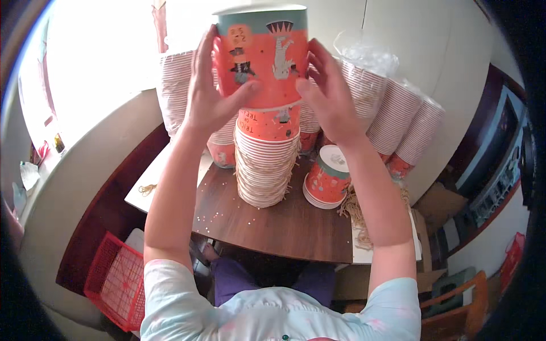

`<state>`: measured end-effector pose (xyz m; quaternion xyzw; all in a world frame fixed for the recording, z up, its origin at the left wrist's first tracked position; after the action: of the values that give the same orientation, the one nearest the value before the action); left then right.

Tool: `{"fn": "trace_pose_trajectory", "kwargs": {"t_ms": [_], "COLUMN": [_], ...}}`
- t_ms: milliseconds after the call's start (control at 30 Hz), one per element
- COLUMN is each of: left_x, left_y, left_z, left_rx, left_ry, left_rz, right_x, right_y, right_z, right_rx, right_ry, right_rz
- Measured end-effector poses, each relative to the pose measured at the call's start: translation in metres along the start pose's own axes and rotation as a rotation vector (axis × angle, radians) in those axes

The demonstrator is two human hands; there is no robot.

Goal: Attaching string handles to printed paper buckets by threading the string through pre-cut holes and tying knots.

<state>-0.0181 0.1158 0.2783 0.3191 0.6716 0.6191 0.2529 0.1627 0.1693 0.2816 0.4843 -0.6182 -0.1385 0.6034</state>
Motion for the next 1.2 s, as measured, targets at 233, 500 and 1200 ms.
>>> {"fn": "trace_pose_trajectory", "kwargs": {"t_ms": [233, 500, 1200], "left_x": [0.064, 0.03, -0.04], "left_y": [-0.062, -0.137, -0.416], "left_z": [0.093, 0.079, 0.3], "left_rx": [0.089, 0.259, -0.177], "left_ry": [0.008, 0.256, -1.18], "left_rz": [-0.225, -0.346, -1.762], "right_x": [-0.133, -0.184, -0.131], "right_y": [0.003, -0.086, -0.136], "right_z": [-0.031, -0.05, -0.181], "right_rx": [-0.12, 0.024, -0.458], "right_ry": [-0.247, -0.559, -0.892], "right_rz": [0.201, 0.638, 0.339]}}
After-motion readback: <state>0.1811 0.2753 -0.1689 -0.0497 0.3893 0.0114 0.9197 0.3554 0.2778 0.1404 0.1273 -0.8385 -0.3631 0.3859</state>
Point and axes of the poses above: each hand's wrist, its own y-axis towards the middle knuckle, its own z-axis out of the palm, x = y × z, the point moved 10 cm from there along y, towards the middle knuckle, and after that the axes turned 13 degrees about z, right-handed, at the moved point
